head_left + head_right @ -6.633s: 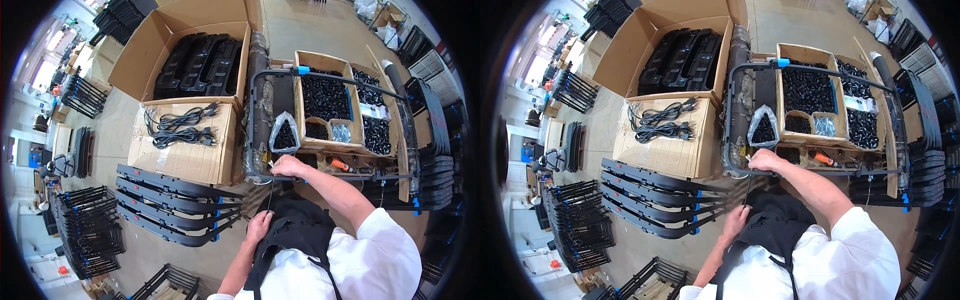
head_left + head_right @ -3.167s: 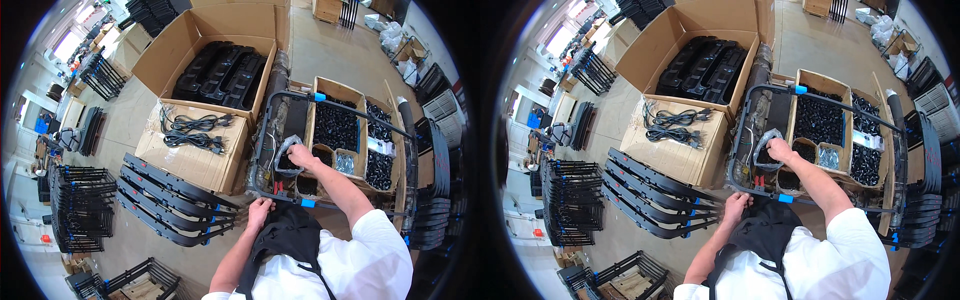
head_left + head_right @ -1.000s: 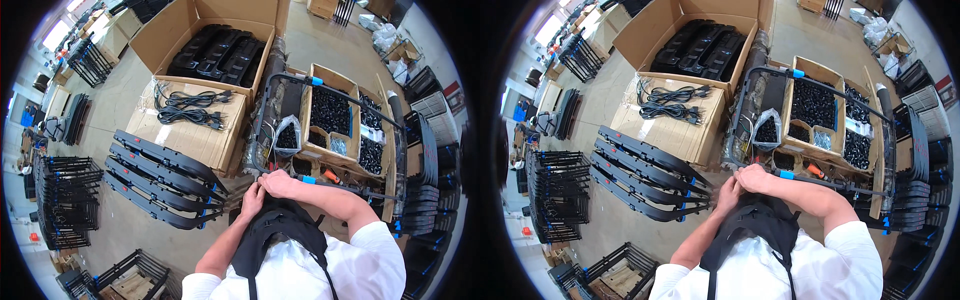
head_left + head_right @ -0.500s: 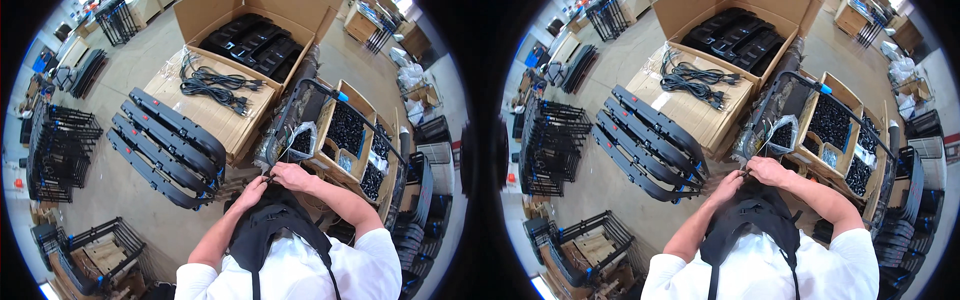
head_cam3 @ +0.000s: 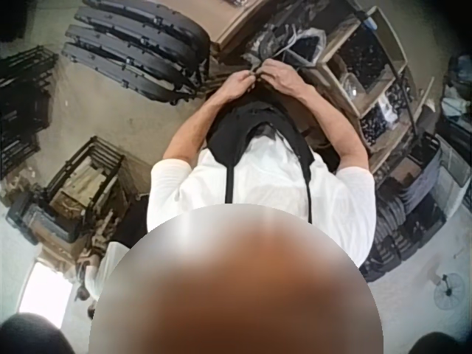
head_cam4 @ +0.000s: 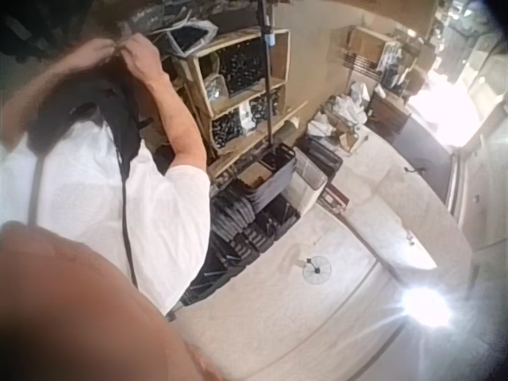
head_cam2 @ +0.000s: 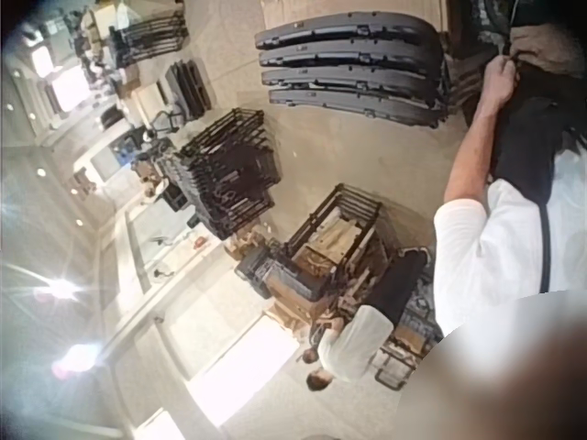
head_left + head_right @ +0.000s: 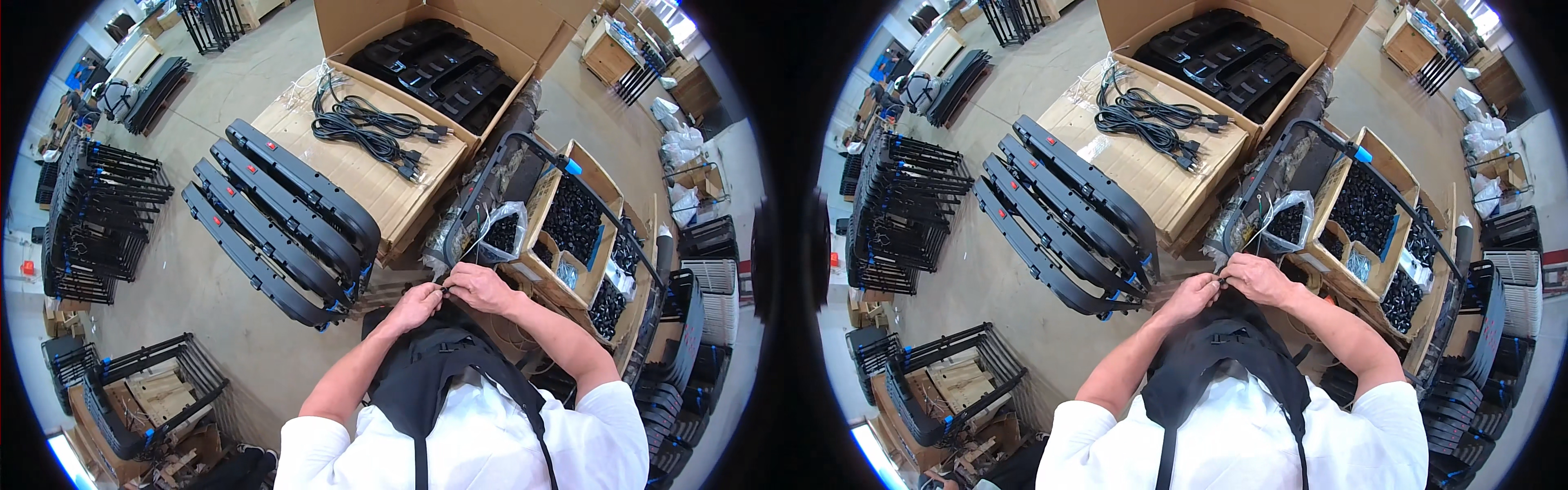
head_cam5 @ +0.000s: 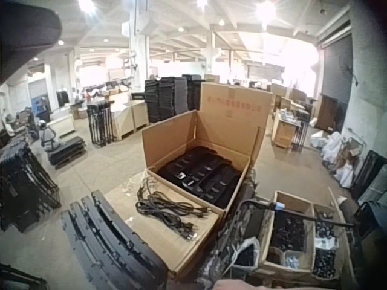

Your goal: Assembling metal frames for fitness equipment using an electric drill and small parts.

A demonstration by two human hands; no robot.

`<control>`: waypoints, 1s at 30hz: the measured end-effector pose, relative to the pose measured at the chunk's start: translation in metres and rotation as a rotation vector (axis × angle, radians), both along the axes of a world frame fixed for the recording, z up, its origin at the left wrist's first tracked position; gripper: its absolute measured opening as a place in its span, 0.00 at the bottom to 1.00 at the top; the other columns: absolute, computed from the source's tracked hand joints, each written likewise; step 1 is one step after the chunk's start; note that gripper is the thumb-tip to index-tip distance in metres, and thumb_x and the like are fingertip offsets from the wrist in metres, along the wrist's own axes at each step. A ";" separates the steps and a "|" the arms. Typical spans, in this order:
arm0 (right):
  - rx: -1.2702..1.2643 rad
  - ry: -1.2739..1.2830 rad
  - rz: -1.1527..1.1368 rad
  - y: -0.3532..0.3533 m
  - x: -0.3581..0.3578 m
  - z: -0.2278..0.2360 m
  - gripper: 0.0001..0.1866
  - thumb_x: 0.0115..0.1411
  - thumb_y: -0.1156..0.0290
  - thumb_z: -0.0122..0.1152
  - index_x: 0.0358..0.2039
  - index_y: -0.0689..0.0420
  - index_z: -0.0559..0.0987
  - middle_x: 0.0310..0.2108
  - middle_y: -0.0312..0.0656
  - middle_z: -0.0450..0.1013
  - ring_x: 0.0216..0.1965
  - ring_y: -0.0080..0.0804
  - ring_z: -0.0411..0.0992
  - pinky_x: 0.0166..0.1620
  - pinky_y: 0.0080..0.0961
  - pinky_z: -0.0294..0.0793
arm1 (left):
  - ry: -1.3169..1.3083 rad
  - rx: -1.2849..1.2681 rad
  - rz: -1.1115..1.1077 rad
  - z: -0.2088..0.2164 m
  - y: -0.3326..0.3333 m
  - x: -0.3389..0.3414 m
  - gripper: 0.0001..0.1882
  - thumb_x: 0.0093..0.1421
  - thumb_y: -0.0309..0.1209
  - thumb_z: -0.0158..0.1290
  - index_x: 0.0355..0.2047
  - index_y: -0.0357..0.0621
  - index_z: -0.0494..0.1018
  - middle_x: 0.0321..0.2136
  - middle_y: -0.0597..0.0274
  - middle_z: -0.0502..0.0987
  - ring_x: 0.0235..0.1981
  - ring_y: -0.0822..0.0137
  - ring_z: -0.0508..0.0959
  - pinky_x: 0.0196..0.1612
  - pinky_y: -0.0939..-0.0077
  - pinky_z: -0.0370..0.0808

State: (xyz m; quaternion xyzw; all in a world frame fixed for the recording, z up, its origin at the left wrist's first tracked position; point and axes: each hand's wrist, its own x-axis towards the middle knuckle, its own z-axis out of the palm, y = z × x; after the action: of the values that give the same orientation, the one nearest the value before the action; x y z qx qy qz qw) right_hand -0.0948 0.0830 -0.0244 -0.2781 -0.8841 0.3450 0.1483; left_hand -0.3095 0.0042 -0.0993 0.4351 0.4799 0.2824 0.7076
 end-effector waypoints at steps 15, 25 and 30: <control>0.161 -0.163 0.037 -0.008 -0.010 -0.006 0.05 0.66 0.72 0.59 0.35 0.60 0.75 0.37 0.48 0.72 0.42 0.49 0.77 0.46 0.42 0.79 | 0.183 0.035 0.036 -0.003 0.001 0.003 0.21 0.73 0.40 0.52 0.54 0.35 0.79 0.39 0.58 0.84 0.39 0.67 0.80 0.47 0.70 0.76; -0.269 -0.124 -0.438 -0.092 0.003 -0.027 0.18 0.63 0.64 0.68 0.51 0.57 0.79 0.43 0.50 0.81 0.42 0.51 0.81 0.46 0.46 0.81 | 0.362 -0.042 -0.004 -0.013 0.010 -0.002 0.19 0.66 0.39 0.55 0.46 0.35 0.83 0.31 0.60 0.84 0.32 0.68 0.81 0.39 0.69 0.77; -0.595 -0.491 -0.833 -0.080 0.017 -0.099 0.36 0.62 0.49 0.70 0.62 0.60 0.72 0.53 0.60 0.80 0.57 0.61 0.78 0.58 0.52 0.78 | 0.235 -0.127 -0.097 -0.007 0.012 0.002 0.17 0.72 0.37 0.53 0.48 0.35 0.82 0.33 0.61 0.85 0.31 0.71 0.80 0.41 0.73 0.79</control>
State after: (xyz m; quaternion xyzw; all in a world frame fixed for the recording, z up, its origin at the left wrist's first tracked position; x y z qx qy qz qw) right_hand -0.0781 0.0034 -0.1232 -0.7054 -0.5729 0.4167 -0.0229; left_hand -0.3077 0.0165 -0.1064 0.4420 0.5547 0.1639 0.6856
